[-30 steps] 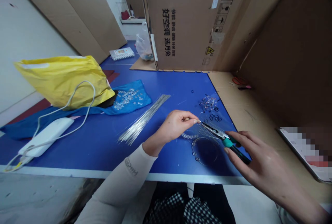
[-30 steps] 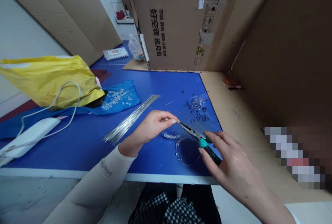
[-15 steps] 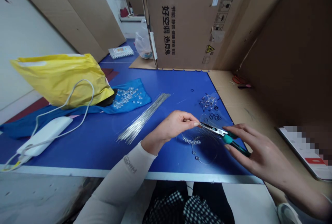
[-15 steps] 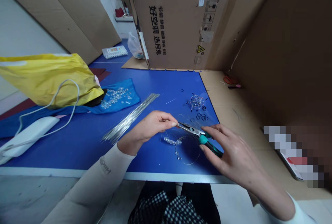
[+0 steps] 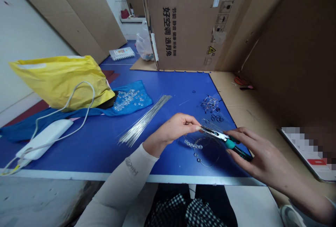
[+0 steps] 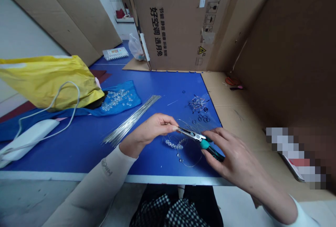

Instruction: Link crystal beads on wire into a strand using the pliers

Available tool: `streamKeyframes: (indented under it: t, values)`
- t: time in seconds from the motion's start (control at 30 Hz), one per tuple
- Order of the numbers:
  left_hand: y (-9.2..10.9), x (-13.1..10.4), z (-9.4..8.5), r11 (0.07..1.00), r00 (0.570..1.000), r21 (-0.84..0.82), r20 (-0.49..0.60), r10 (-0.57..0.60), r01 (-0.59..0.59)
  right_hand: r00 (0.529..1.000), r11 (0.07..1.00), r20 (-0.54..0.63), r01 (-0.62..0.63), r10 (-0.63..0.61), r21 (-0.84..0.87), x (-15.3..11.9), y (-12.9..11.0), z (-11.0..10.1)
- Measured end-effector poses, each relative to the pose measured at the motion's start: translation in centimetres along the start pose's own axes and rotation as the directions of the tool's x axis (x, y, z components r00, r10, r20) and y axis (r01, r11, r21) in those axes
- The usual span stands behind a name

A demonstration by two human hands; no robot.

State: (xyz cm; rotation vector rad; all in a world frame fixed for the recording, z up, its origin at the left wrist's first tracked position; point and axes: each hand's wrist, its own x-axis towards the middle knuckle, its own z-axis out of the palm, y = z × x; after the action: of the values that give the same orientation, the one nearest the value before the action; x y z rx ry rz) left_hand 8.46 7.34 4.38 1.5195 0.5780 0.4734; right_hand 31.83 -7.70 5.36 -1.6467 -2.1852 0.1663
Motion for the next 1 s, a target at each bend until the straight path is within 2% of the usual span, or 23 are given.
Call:
streamKeyframes:
  t: [0.2,0.43,0.67,1.0]
  values:
    - [0.4,0.0,0.1,1.000,1.000,0.011,0.009,-0.010,0.009,1.000,1.000,0.024,-0.007,0.006,0.022,0.0,-0.1,-0.3]
    - [0.5,-0.2,0.0,1.000,0.998,-0.007,0.064,0.003,-0.002,0.999,0.992,0.036,0.017,-0.021,0.125,0.2,0.8,-0.7]
    - [0.4,-0.1,-0.1,1.000,0.998,-0.003,0.063,-0.019,0.020,0.999,0.994,0.019,0.047,-0.049,0.094,0.4,0.7,-0.6]
    - [0.4,-0.2,0.4,1.000,1.000,0.009,0.015,-0.003,0.003,0.997,0.982,-0.066,-0.033,0.046,0.183,0.3,0.3,0.0]
